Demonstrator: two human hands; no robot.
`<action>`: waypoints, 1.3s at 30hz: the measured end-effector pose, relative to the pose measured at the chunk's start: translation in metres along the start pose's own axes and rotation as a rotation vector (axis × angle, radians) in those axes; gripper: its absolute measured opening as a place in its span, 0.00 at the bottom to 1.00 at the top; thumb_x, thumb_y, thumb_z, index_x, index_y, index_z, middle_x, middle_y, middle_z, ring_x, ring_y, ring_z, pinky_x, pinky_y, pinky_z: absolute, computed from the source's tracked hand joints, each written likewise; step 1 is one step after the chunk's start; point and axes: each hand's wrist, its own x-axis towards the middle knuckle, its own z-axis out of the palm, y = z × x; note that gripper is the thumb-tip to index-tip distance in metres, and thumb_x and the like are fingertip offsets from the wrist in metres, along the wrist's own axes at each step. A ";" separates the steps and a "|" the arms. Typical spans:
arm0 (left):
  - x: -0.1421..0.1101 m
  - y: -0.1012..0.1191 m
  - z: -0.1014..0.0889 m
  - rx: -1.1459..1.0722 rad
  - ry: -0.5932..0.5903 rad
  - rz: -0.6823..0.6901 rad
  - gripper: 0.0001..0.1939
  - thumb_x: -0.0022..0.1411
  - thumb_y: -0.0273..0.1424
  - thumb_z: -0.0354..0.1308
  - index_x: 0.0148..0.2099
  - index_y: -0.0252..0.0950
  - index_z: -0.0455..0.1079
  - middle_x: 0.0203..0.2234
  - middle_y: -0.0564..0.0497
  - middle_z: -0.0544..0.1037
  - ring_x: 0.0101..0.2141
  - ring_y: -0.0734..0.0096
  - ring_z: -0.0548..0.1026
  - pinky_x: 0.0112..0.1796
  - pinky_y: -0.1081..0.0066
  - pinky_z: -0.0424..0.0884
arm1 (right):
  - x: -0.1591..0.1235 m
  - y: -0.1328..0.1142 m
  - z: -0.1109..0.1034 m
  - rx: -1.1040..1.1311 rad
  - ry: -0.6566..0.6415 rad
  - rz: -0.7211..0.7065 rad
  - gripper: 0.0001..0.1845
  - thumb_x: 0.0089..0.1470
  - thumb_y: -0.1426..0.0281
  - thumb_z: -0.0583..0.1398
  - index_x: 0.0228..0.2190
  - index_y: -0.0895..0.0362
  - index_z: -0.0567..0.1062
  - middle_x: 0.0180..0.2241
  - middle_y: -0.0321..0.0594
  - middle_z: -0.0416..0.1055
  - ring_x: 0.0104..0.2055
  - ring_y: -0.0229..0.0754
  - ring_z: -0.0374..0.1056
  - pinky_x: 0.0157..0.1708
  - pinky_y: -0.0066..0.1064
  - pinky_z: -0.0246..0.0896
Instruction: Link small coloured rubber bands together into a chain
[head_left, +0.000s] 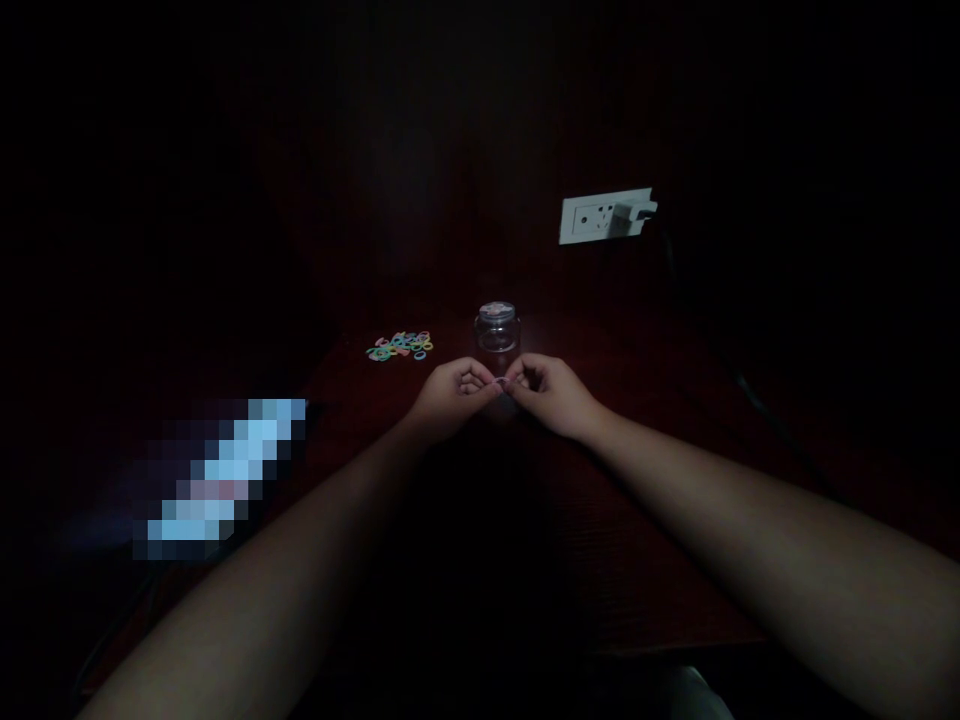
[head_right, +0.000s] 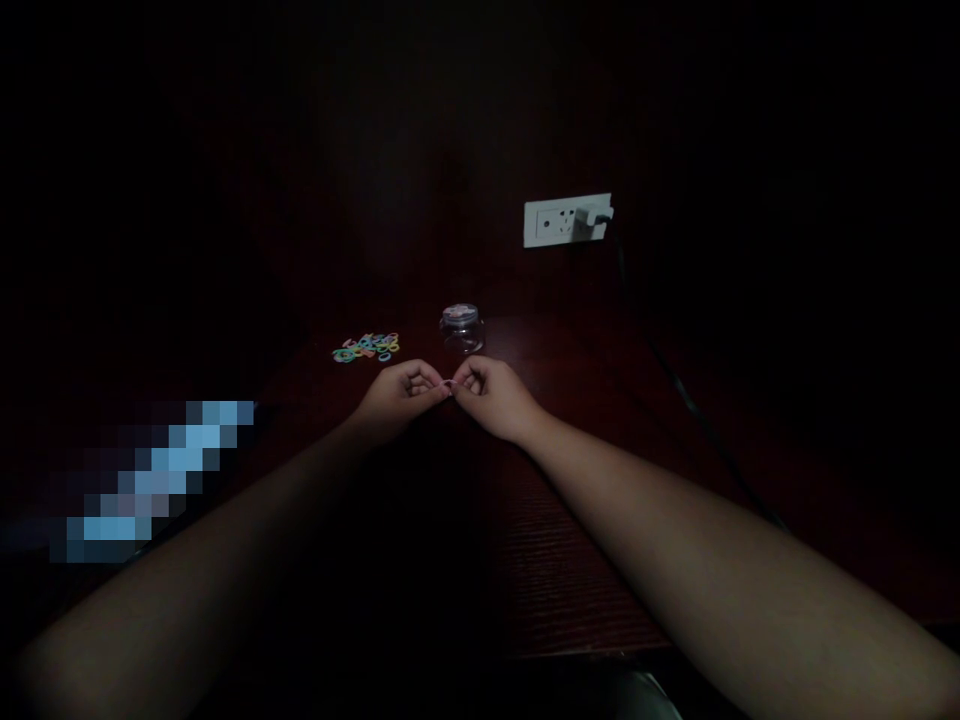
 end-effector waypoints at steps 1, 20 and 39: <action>0.000 0.000 0.000 -0.001 0.003 0.001 0.12 0.46 0.32 0.63 0.31 0.31 0.65 0.23 0.53 0.72 0.22 0.81 0.68 0.24 0.78 0.63 | 0.000 0.000 0.000 0.005 -0.005 0.000 0.05 0.45 0.69 0.57 0.25 0.60 0.68 0.20 0.33 0.62 0.20 0.31 0.54 0.21 0.25 0.49; 0.001 -0.002 -0.001 0.028 -0.021 0.016 0.12 0.46 0.32 0.63 0.33 0.30 0.68 0.24 0.51 0.74 0.25 0.78 0.70 0.27 0.76 0.66 | -0.001 -0.003 0.000 -0.051 -0.005 0.000 0.05 0.46 0.69 0.57 0.25 0.59 0.68 0.20 0.33 0.62 0.21 0.31 0.55 0.21 0.25 0.49; 0.000 0.001 -0.003 0.158 0.059 0.050 0.10 0.52 0.34 0.58 0.32 0.31 0.68 0.23 0.50 0.73 0.22 0.79 0.67 0.24 0.77 0.61 | -0.001 -0.005 -0.002 -0.190 0.038 -0.023 0.04 0.46 0.71 0.55 0.23 0.59 0.67 0.19 0.33 0.62 0.21 0.32 0.55 0.21 0.24 0.48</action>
